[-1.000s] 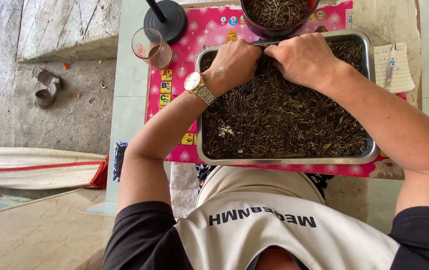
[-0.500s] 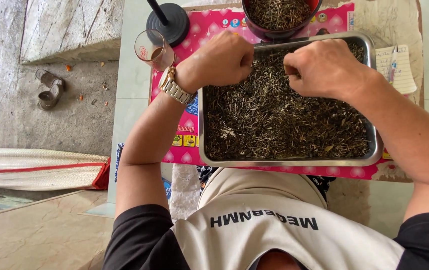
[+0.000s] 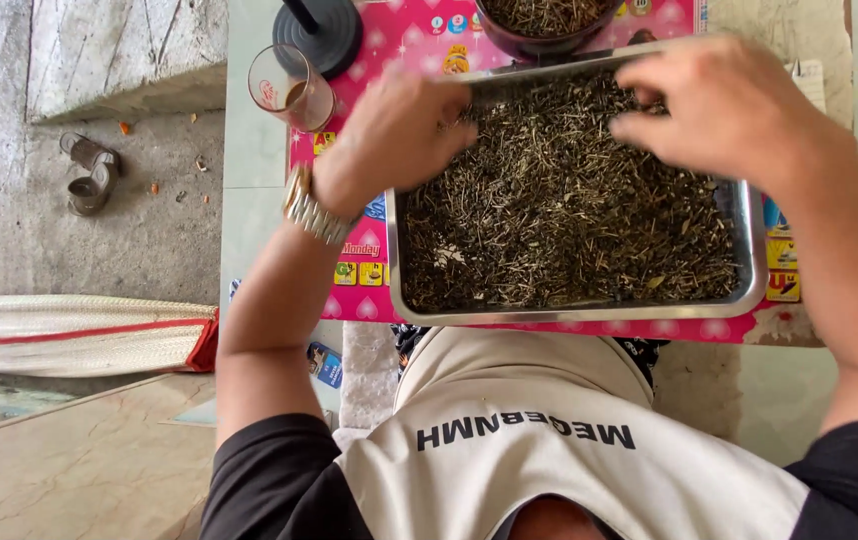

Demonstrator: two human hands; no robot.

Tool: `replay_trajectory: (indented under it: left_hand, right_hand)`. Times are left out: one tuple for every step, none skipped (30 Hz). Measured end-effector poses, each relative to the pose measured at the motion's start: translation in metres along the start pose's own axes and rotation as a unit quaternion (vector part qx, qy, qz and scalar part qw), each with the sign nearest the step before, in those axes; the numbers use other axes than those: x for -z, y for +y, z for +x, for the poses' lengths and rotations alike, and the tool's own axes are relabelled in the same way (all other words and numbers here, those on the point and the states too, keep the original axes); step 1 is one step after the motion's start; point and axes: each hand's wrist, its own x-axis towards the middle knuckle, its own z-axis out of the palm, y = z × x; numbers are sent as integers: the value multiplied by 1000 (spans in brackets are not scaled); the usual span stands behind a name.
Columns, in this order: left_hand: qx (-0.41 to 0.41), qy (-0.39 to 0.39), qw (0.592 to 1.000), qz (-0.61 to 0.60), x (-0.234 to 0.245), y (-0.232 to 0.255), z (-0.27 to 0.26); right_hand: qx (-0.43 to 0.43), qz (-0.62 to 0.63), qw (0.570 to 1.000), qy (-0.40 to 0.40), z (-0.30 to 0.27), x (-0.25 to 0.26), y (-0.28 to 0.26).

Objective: Manually sorting dried tea leaves in a metal tray to remove stems and debris, placing them into a separate bowl.

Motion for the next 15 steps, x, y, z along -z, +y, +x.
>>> replay_trajectory:
  left_hand:
    - [1,-1,1000,0,-2,7,-12]
    - [49,-81,995,-19,-5,14,-25]
    - [95,-164,981,-39,-10,22,-39]
    - [96,-168,980,-42,-17,26,-41]
    - [113,-186,975,-36,-24,31,-41]
    - [129,-205,970,-31,-30,36,-42]
    - [128,-203,970,-29,-43,36,-39]
    - [104,-161,979,-65,-55,37,-35]
    - [82,-119,984,-100,-68,37,-33]
    - [82,-118,985,-99,-75,33,-23]
    - [75,-100,978,-168,-84,30,-17]
    - [69,-81,966,-237,-93,26,-9]
    - [68,-82,966,-236,-91,29,-8]
    - [34,-28,959,-280,-88,31,-5]
    - [0,23,946,-323,-87,34,-5]
  right_hand:
    - [0,1,1000,-1,-8,1,-5]
    - [-77,4,991,-110,-17,2,-10]
    - [-157,8,963,-220,-28,1,-16]
    - [-158,10,962,-224,-30,-8,-17]
    - [-155,31,963,-217,-33,-17,-18]
    - [-152,52,964,-211,-35,-24,-19]
    - [-153,51,965,-208,-32,-25,-27]
    - [-147,103,962,-205,-30,-24,-35]
    - [-139,154,957,-203,-27,-25,-44]
    - [-138,153,958,-201,-23,-30,-41]
    - [-93,226,955,-170,-20,-37,-38]
    - [-46,297,944,-138,-17,-45,-35]
    - [-47,297,944,-137,-17,-30,-45]
    - [-61,296,944,-131,-16,-15,-55]
    - [-77,296,944,-126,-16,-1,-66]
